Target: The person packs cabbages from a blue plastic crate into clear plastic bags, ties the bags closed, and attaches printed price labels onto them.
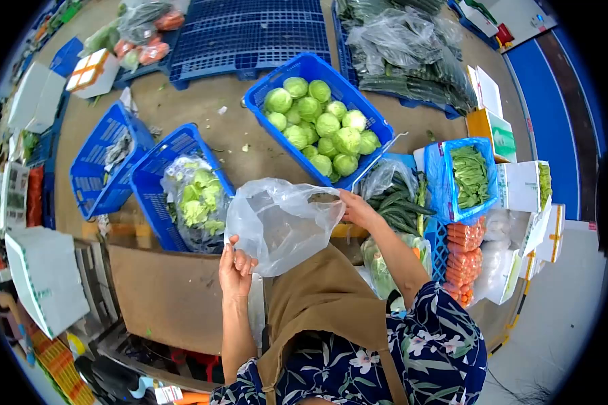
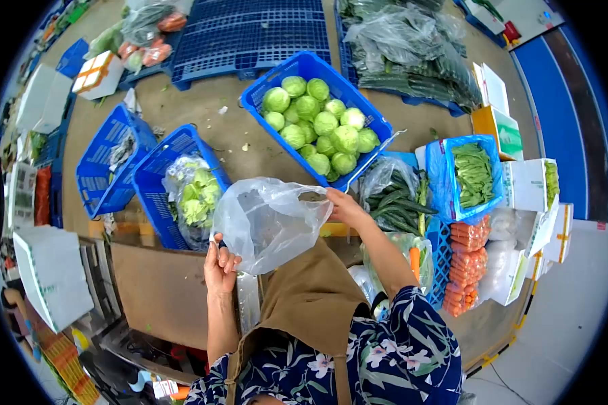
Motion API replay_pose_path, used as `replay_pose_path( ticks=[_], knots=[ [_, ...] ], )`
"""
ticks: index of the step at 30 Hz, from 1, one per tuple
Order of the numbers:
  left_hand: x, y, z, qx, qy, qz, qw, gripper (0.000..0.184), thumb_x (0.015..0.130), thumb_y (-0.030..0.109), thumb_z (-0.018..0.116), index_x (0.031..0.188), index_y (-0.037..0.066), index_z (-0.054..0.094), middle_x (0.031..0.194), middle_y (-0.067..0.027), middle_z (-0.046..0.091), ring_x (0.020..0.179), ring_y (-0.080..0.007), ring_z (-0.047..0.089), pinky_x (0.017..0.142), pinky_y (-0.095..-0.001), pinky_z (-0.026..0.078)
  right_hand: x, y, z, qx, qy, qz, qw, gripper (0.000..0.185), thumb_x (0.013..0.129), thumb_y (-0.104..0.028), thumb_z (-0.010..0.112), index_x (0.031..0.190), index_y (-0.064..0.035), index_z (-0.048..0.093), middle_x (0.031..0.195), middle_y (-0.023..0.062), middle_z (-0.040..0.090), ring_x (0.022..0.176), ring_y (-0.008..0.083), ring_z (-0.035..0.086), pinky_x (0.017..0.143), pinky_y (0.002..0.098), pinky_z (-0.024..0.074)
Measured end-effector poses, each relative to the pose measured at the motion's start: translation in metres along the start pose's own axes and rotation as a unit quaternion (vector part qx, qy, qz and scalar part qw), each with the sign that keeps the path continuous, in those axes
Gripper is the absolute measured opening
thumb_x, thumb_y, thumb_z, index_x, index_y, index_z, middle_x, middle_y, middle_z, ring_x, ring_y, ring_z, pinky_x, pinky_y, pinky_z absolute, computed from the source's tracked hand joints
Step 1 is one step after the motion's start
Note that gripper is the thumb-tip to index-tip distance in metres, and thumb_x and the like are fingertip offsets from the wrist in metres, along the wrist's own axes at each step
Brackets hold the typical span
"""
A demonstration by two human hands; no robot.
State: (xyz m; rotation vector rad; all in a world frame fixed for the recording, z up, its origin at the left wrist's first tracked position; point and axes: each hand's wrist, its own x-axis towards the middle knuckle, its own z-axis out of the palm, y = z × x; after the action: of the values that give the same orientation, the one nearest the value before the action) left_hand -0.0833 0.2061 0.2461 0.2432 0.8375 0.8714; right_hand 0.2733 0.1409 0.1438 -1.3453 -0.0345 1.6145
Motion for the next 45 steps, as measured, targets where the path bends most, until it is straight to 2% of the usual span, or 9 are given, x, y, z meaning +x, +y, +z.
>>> replay_pose_path(
  ticks=[13, 17, 21, 25, 26, 29, 32, 41, 45],
  knots=[
    [0.241, -0.128, 0.064, 0.122, 0.062, -0.051, 0.989, 0.045, 0.092, 0.018, 0.051, 0.133, 0.003, 0.038, 0.050, 0.0039, 0.034, 0.059, -0.0156, 0.055, 0.078, -0.0379, 0.047, 0.308, -0.073, -0.230, -0.178, 0.302, -0.049, 0.935, 0.105, 0.069, -0.039, 0.078, 0.142, 0.0017, 0.015, 0.140, 0.0240, 0.032, 0.124, 0.0337, 0.039, 0.099, 0.0403, 0.0360],
    [0.346, -0.205, 0.073, 0.105, 0.097, -0.109, 0.984, 0.044, 0.094, 0.023, 0.048, 0.134, 0.007, 0.038, 0.049, 0.0040, 0.036, 0.073, -0.0200, 0.061, 0.091, -0.0477, 0.044, 0.379, -0.096, -0.268, -0.468, 0.364, -0.134, 0.794, 0.080, 0.070, -0.034, 0.076, 0.128, 0.0084, 0.041, 0.130, 0.0290, 0.042, 0.121, 0.0378, 0.042, 0.097, 0.0393, 0.0379],
    [0.433, -0.257, 0.066, 0.061, 0.070, -0.166, 0.982, 0.044, 0.095, 0.023, 0.048, 0.135, 0.012, 0.037, 0.050, 0.0024, 0.039, 0.080, -0.0221, 0.061, 0.093, -0.0486, 0.042, 0.442, -0.138, -0.244, -0.571, 0.175, -0.320, 0.736, 0.053, 0.080, -0.026, 0.066, 0.120, 0.0044, 0.048, 0.125, 0.0242, 0.046, 0.118, 0.0389, 0.043, 0.098, 0.0421, 0.0363],
    [0.534, -0.290, 0.075, 0.011, 0.130, -0.188, 0.973, 0.046, 0.095, 0.028, 0.049, 0.137, 0.019, 0.034, 0.072, -0.0014, 0.056, 0.092, -0.0214, 0.059, 0.093, -0.0517, 0.040, 0.516, -0.160, -0.215, -0.555, 0.130, -0.293, 0.768, 0.065, 0.081, -0.038, 0.066, 0.126, 0.0049, 0.044, 0.128, 0.0264, 0.045, 0.120, 0.0394, 0.042, 0.099, 0.0421, 0.0363],
    [0.562, -0.300, 0.057, 0.011, 0.093, -0.172, 0.981, 0.049, 0.095, 0.032, 0.047, 0.140, 0.024, 0.030, 0.114, -0.0071, 0.055, 0.114, -0.0240, 0.048, 0.095, -0.0535, 0.038, 0.537, -0.162, -0.210, -0.525, 0.130, -0.258, 0.800, 0.071, 0.080, -0.042, 0.065, 0.127, 0.0056, 0.043, 0.128, 0.0272, 0.044, 0.120, 0.0394, 0.043, 0.099, 0.0422, 0.0365],
    [0.638, -0.303, 0.052, 0.088, 0.147, -0.146, 0.974, 0.053, 0.096, 0.035, 0.045, 0.143, 0.027, 0.023, 0.144, -0.0084, 0.030, 0.133, -0.0272, 0.028, 0.101, -0.0534, 0.031, 0.586, -0.173, -0.188, -0.477, 0.115, -0.094, 0.866, 0.094, 0.075, -0.065, 0.058, 0.129, 0.0096, 0.039, 0.130, 0.0302, 0.043, 0.120, 0.0391, 0.044, 0.099, 0.0431, 0.0368],
    [0.700, -0.307, 0.035, 0.137, 0.138, -0.116, 0.974, 0.056, 0.095, 0.038, 0.043, 0.145, 0.029, 0.018, 0.153, -0.0058, 0.007, 0.139, -0.0280, 0.010, 0.105, -0.0534, 0.023, 0.641, -0.152, -0.185, -0.471, 0.164, -0.050, 0.865, 0.105, 0.070, -0.072, 0.056, 0.131, 0.0100, 0.036, 0.130, 0.0301, 0.044, 0.120, 0.0385, 0.044, 0.101, 0.0444, 0.0342],
    [0.742, -0.326, 0.062, 0.123, 0.130, -0.106, 0.978, 0.060, 0.098, 0.036, 0.039, 0.147, 0.017, 0.010, 0.150, -0.0048, 0.019, 0.134, -0.0210, 0.024, 0.110, -0.0384, 0.017, 0.640, -0.138, -0.153, -0.353, 0.173, -0.139, 0.909, 0.101, 0.064, -0.062, 0.069, 0.132, 0.0052, 0.037, 0.124, 0.0249, 0.050, 0.116, 0.0338, 0.049, 0.100, 0.0424, 0.0356],
    [0.681, -0.289, 0.091, 0.147, 0.050, -0.037, 0.987, 0.053, 0.099, 0.029, 0.035, 0.145, 0.011, 0.018, 0.149, -0.0067, 0.022, 0.135, -0.0204, 0.024, 0.110, -0.0370, 0.019, 0.620, -0.131, -0.160, -0.050, 0.058, -0.126, 0.989, 0.082, 0.073, -0.054, 0.066, 0.130, 0.0004, 0.043, 0.126, 0.0178, 0.052, 0.115, 0.0280, 0.050, 0.097, 0.0398, 0.0394]
  ],
)
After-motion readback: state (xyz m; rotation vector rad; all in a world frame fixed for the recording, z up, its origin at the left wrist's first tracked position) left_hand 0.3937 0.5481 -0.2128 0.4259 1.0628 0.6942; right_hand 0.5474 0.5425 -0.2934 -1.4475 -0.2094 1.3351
